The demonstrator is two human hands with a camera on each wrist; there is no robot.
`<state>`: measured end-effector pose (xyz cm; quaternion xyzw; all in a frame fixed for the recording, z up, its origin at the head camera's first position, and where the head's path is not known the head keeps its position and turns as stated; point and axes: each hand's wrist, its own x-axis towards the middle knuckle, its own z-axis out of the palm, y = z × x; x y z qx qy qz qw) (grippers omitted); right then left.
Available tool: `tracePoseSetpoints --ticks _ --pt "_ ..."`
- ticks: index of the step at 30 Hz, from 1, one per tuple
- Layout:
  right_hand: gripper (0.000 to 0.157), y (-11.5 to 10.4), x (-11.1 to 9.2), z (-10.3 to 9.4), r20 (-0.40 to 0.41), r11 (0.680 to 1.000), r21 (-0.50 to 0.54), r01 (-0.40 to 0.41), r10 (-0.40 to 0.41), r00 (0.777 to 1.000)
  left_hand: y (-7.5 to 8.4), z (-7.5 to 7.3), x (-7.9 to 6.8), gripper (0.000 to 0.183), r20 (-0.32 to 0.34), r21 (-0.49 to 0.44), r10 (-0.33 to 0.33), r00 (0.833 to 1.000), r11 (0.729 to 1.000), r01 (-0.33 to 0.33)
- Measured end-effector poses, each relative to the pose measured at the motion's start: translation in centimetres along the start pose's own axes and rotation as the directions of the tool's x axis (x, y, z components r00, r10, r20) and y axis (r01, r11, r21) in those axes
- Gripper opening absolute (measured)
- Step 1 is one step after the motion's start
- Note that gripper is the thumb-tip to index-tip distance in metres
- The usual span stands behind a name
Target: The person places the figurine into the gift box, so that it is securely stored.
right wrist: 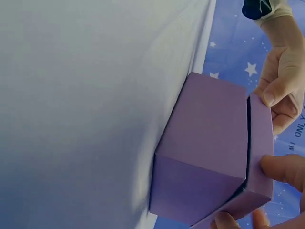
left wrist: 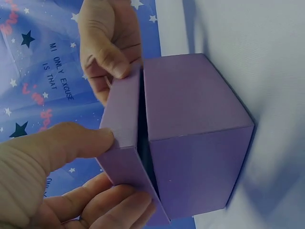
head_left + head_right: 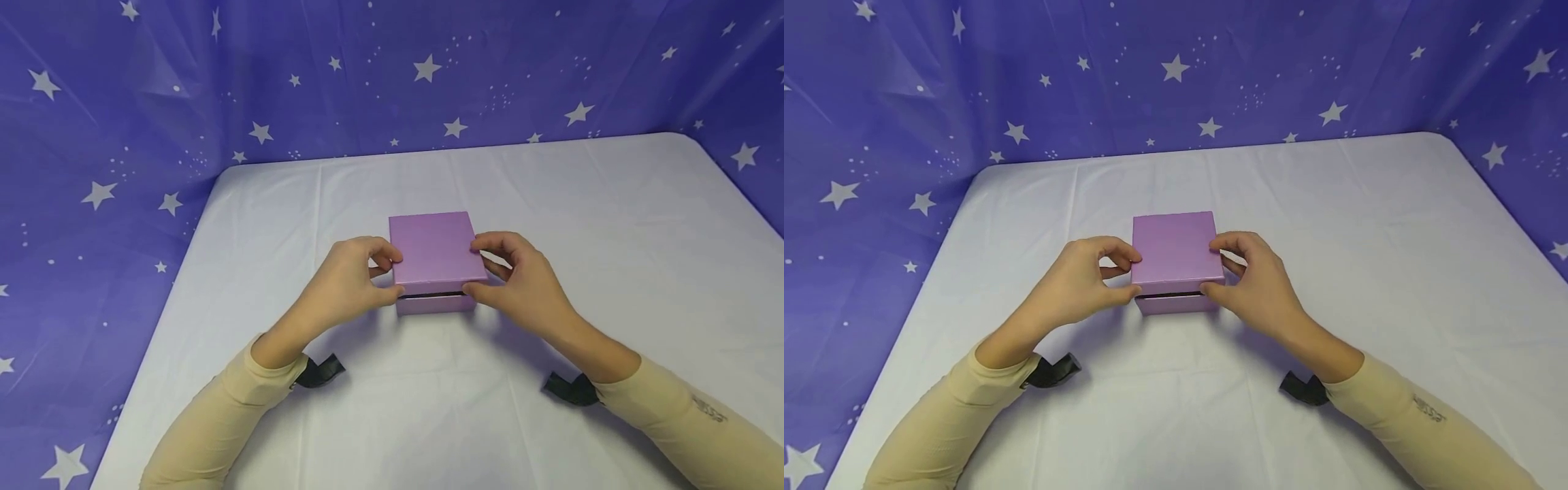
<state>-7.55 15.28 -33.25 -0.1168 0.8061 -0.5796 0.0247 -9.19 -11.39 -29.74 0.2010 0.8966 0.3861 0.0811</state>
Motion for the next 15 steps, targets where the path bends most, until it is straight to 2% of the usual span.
tracePoseSetpoints --ticks 3,15 --pt "0.061 0.06 -0.19 -0.08 0.031 0.999 -0.024 -0.031 0.032 0.999 0.10 -0.01 0.02 0.033 0.023 0.027 0.000 1.000 1.000 -0.001" --pt "0.049 0.23 -0.39 -0.01 0.047 0.993 -0.111 0.032 -0.027 0.999 0.25 0.05 0.06 0.037 0.082 0.125 -0.013 0.997 0.992 0.003"
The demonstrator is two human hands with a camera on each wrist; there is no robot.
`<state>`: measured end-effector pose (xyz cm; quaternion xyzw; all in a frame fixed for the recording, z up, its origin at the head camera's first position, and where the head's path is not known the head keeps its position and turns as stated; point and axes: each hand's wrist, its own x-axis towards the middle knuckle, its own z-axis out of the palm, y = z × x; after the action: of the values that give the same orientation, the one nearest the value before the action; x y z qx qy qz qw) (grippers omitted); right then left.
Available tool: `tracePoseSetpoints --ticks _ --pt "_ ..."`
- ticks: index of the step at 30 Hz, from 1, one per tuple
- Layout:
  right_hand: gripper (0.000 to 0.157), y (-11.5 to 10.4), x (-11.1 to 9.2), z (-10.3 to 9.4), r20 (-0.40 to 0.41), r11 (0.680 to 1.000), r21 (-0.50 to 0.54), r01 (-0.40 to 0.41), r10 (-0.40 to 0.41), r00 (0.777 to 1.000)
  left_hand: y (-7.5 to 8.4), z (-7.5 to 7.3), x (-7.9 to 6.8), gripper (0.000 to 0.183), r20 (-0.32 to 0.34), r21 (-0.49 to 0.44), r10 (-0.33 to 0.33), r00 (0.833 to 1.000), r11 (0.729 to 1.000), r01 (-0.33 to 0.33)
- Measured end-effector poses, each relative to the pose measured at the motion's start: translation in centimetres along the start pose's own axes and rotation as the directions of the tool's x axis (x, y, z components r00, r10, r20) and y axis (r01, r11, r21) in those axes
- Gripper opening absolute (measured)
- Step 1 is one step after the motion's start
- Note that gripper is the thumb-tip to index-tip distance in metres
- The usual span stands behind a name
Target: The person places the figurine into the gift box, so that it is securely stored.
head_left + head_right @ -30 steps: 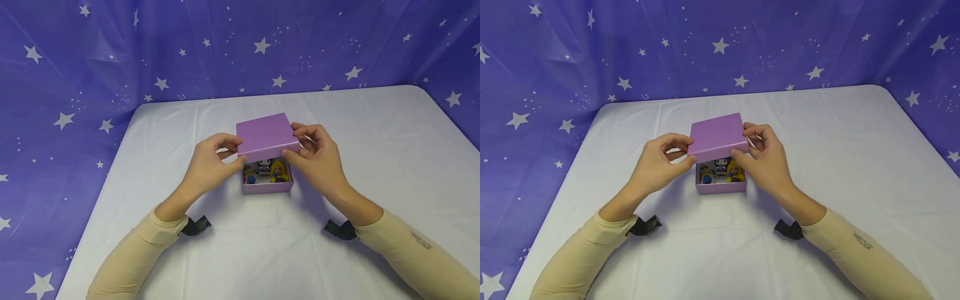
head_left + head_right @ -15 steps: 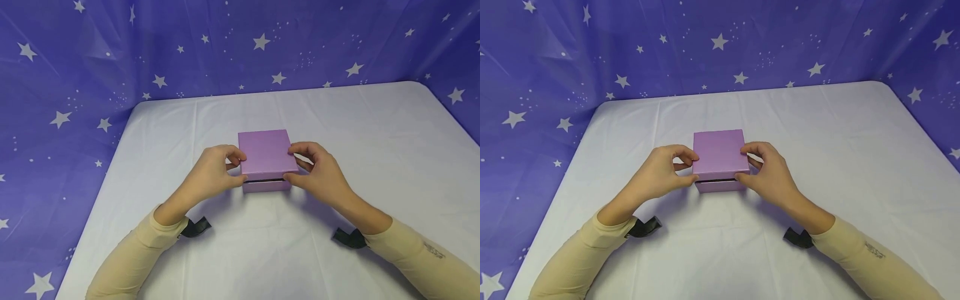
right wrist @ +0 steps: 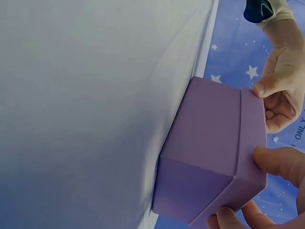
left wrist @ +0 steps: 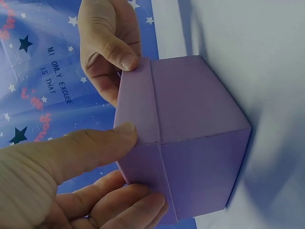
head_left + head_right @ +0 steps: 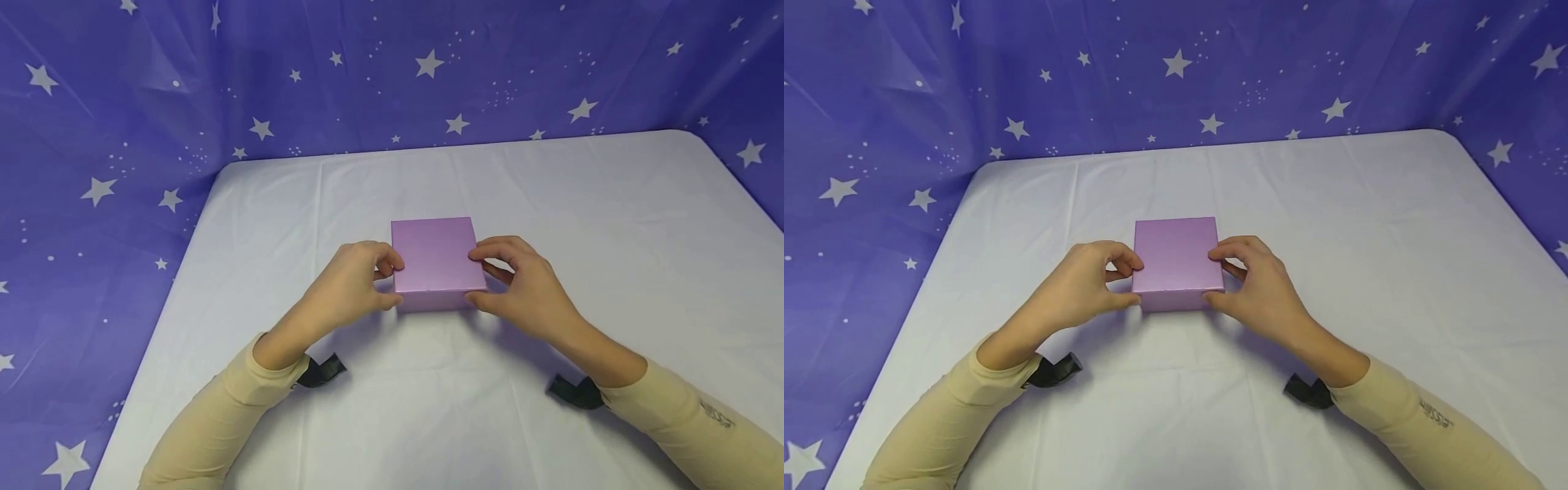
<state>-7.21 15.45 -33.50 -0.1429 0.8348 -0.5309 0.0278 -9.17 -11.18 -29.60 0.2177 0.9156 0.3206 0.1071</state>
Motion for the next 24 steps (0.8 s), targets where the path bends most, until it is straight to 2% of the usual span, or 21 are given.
tracePoseSetpoints --ticks 6,11,15,21,24 --pt "0.048 0.3 0.2 0.1 0.046 1.000 -0.029 -0.006 0.007 0.999 -0.2 0.2 0.1 0.037 0.018 0.026 -0.001 1.000 1.000 0.000" --pt "0.048 0.4 0.4 0.1 0.095 0.995 -0.095 0.006 0.003 0.995 -0.5 0.4 0.1 0.037 0.053 0.056 -0.011 0.999 0.998 0.008" --pt "0.048 0.5 0.4 0.2 0.103 0.989 -0.147 0.029 -0.014 0.995 -0.5 0.4 0.1 0.038 0.068 0.076 -0.011 0.998 0.997 0.005" --pt "0.048 0.4 0.1 -0.5 0.139 0.977 -0.199 0.070 -0.043 0.989 -0.3 0.5 0.1 0.038 0.094 0.142 0.041 0.995 0.988 -0.054" --pt "0.041 0.2 -0.3 -1.4 0.179 0.960 -0.253 0.116 -0.072 0.981 -0.2 0.4 -0.1 0.037 0.116 0.196 0.073 0.991 0.976 -0.095"
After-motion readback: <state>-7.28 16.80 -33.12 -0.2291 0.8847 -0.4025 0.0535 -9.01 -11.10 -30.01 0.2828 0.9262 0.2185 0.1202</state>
